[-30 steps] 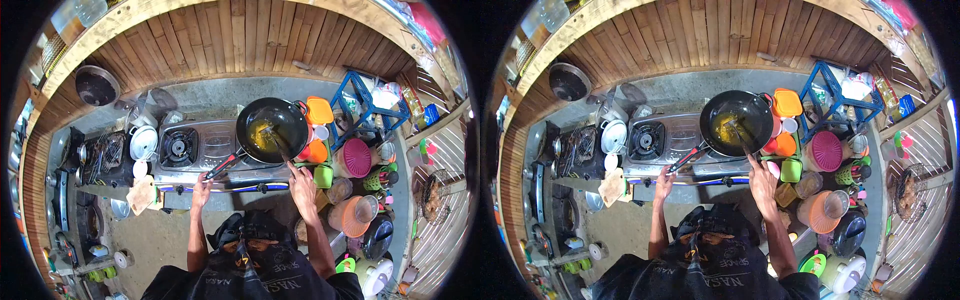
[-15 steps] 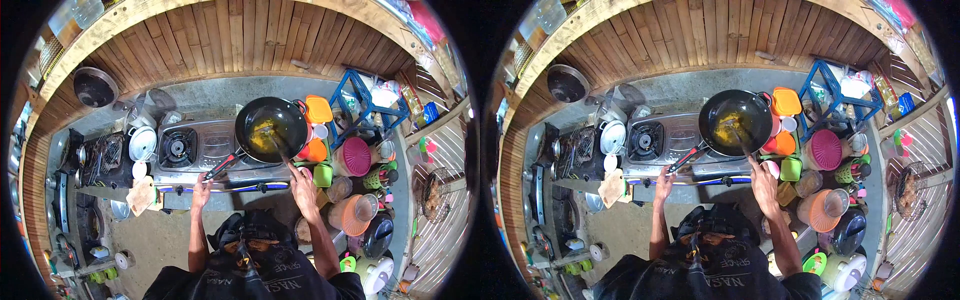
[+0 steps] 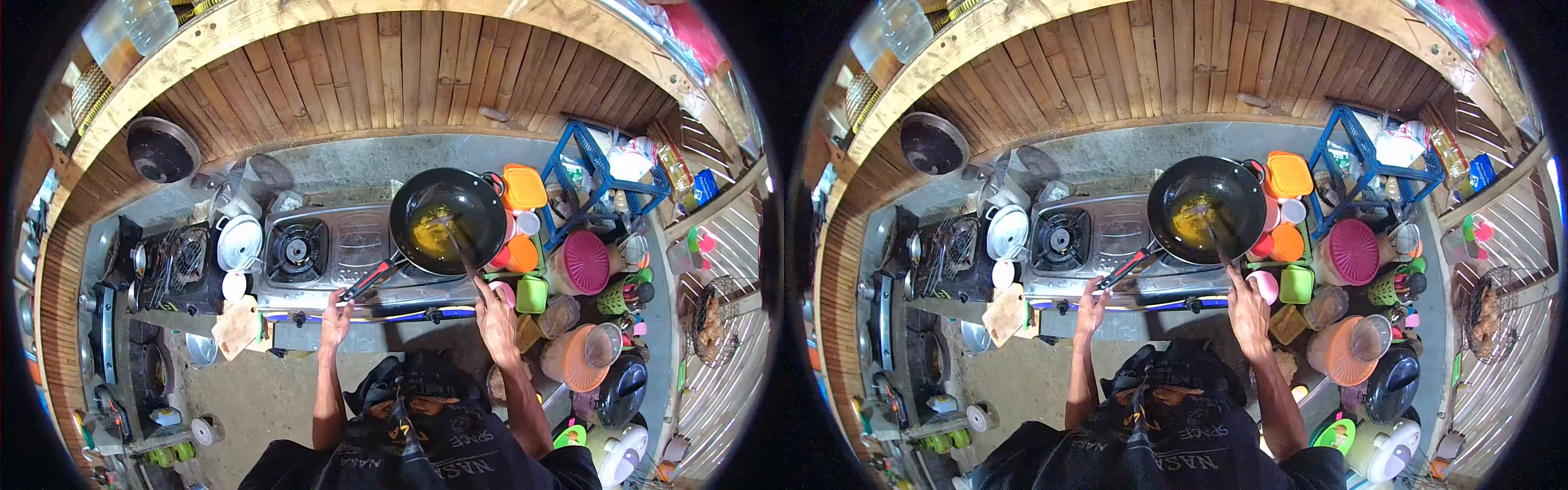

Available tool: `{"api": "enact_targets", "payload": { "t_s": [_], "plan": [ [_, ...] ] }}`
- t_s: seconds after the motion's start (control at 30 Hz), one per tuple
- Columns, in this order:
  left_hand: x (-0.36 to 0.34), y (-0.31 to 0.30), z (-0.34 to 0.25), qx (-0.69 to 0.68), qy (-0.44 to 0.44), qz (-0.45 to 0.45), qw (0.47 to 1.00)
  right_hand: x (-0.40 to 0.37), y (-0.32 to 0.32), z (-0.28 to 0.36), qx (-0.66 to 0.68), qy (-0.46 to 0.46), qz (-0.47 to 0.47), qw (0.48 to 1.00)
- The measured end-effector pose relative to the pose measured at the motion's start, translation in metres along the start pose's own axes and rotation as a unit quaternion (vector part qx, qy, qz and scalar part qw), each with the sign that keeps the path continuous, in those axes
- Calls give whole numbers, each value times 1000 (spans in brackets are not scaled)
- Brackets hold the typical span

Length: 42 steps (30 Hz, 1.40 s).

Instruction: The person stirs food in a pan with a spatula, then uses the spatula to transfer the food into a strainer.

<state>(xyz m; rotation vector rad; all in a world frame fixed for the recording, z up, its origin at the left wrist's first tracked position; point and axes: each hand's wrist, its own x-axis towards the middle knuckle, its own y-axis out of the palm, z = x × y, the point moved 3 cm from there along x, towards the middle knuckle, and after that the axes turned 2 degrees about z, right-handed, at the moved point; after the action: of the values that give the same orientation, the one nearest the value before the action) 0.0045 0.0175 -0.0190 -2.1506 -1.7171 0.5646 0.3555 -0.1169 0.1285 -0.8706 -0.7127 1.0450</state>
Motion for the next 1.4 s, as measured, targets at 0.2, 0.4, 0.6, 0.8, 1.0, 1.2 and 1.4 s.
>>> {"api": "enact_targets", "payload": {
  "t_s": [0.2,0.4,0.6,0.8,1.0,1.2,1.4],
  "plan": [
    [2,4,9,-32,-18,1,999,34,23,-18,7,17,-33,999],
    [2,5,10,-39,12,-9,999,20,16,-3,-23,-12,2,1000],
    [-6,-2,5,-49,4,-10,999,-17,-14,1,-58,-6,33,998],
    [-9,3,10,-68,17,-20,997,-34,-23,8,-65,29,69,995],
    [-7,5,14,-84,-6,7,996,-6,3,11,-47,18,10,999],
    [-4,3,17,-143,-16,4,990,26,10,0,-50,16,-34,998],
    [-7,7,15,-180,-19,-1,984,29,20,-4,-17,10,-1,1000]
  ]
}}
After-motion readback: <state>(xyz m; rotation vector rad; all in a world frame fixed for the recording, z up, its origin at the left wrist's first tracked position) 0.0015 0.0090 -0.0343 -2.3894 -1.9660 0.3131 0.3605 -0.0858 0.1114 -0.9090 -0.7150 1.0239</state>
